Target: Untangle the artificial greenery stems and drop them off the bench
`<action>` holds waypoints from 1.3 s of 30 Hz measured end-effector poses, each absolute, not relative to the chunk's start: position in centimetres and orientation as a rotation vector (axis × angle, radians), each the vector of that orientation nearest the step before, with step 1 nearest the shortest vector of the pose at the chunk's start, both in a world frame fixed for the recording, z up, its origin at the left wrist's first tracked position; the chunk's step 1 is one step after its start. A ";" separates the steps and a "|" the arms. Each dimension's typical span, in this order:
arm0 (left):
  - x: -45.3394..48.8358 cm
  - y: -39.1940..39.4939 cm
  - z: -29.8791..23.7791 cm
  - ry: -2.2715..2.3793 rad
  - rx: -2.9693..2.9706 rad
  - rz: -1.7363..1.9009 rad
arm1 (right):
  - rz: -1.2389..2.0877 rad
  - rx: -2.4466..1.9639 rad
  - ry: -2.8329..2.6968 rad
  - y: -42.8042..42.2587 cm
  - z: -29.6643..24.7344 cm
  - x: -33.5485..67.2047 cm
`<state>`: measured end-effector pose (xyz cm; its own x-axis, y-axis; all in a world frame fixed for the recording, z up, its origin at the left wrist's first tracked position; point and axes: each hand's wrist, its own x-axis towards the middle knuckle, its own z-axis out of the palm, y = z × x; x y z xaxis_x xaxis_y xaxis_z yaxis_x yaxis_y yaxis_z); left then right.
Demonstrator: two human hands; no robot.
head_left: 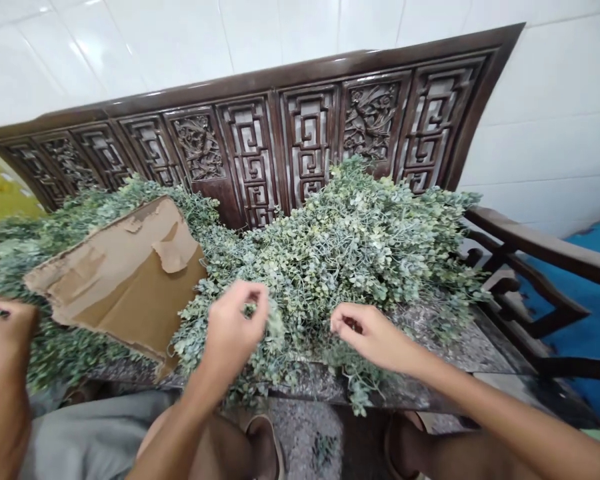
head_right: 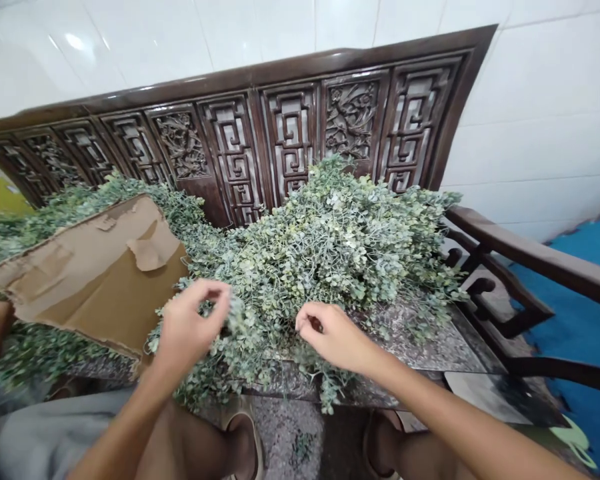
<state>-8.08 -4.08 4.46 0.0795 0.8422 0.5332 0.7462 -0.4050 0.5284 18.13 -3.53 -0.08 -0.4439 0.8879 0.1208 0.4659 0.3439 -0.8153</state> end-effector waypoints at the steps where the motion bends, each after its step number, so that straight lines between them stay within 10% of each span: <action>1: -9.9 -3.2 4.7 1.831 2.161 1.258 | 0.956 -1.206 -2.021 -3.5 0.1 18.5; 7: -15.5 -0.6 5.1 2.512 1.843 1.199 | 1.064 -1.206 -1.886 -3.8 1.3 18.5; 16: -2.9 -6.7 3.7 0.971 2.011 0.712 | 1.488 -0.809 -1.183 -4.4 3.6 16.2; 22: -1.9 -7.3 2.1 1.053 1.804 0.722 | 1.551 -0.793 -0.909 -4.2 4.1 16.3; 39: -2.6 -5.7 2.3 1.185 1.308 0.945 | 0.893 -1.094 -2.145 -4.0 2.1 18.8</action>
